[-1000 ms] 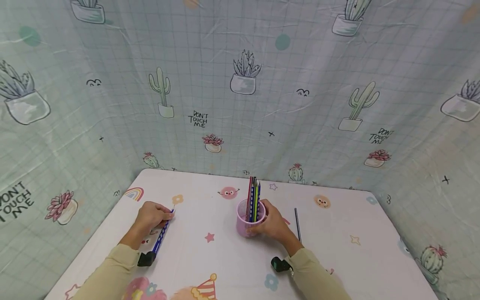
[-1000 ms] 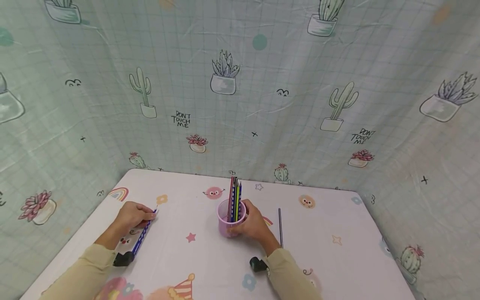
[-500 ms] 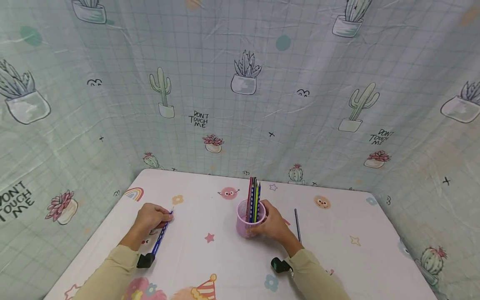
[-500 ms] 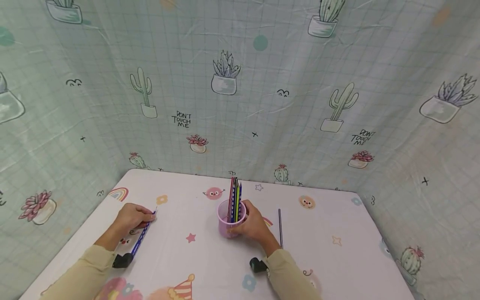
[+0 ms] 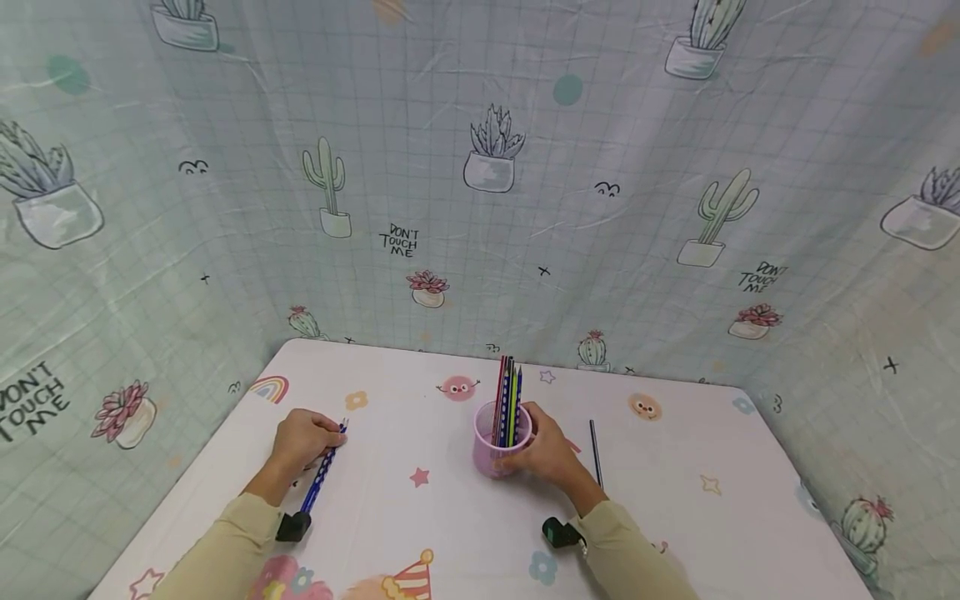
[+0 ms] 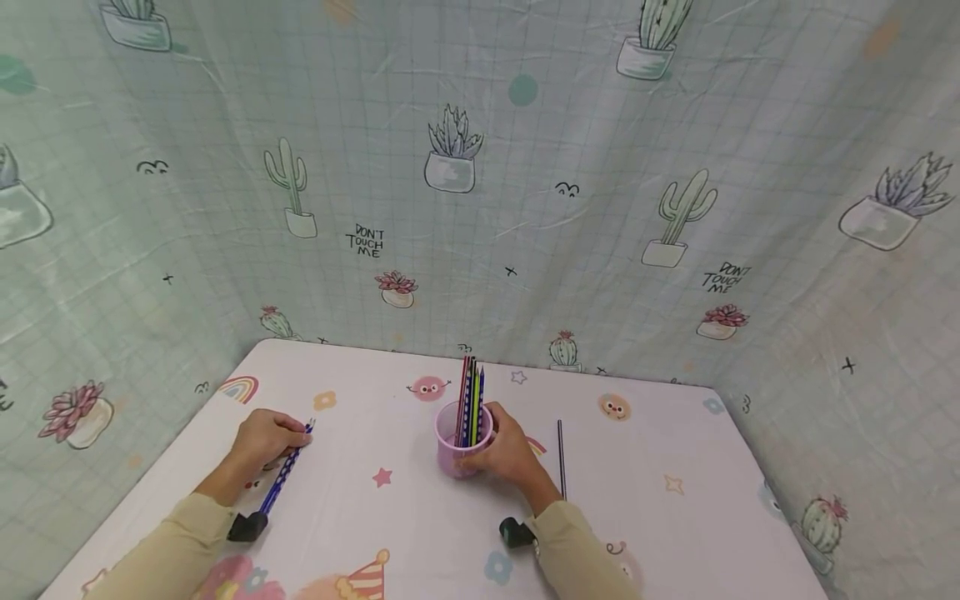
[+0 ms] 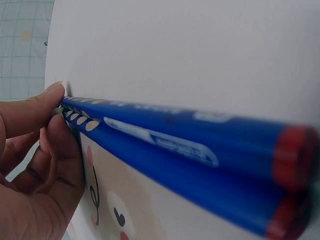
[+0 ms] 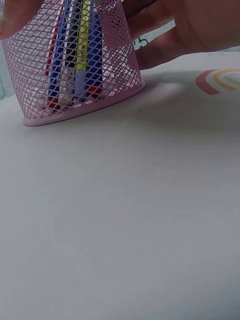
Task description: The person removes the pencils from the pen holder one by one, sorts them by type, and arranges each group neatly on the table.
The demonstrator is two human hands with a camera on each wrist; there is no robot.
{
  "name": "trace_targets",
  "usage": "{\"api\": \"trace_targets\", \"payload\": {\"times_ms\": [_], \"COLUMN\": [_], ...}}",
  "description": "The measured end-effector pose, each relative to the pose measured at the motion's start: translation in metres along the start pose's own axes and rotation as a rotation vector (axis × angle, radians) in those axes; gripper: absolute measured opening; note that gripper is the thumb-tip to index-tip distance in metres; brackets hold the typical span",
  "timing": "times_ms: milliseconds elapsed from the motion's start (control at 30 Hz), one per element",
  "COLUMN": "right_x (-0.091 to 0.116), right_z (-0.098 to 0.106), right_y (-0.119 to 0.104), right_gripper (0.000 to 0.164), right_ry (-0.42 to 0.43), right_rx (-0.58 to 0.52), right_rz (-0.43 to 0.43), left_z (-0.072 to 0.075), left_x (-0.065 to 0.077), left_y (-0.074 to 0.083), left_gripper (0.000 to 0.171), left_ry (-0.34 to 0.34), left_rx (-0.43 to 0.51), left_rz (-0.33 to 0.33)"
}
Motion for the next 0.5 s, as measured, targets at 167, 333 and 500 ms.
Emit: {"api": "trace_targets", "payload": {"times_ms": [167,333,500], "right_x": [0.0017,0.0024,0.0021], "right_z": [-0.0004,-0.0009,0.0000], "right_y": [0.0001,0.0002,-0.0001], "right_gripper": [0.088,0.087,0.087], "right_ry": [-0.004,-0.016,-0.024], "right_rx": [-0.003,-0.010,-0.012], "right_rz": [0.006,0.013,0.017], "left_z": [0.0002,0.0027,0.0046], "left_x": [-0.0008,-0.0013,0.0012], "left_y": [-0.0019,-0.0017,0.0071], "left_gripper": [0.020,0.021,0.022], "left_ry": [0.004,0.009,0.016], "left_rx": [-0.002,0.013,0.018], "left_rz": [0.004,0.022,-0.006]}}
Point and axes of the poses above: each hand's wrist, its own x-axis away from the middle knuckle, its own z-axis out of the back of the hand, y = z × x, the point moved 4 cm from there along -x, towards the middle knuckle, and after that the axes turned 3 degrees about x, right-handed, at the moved point
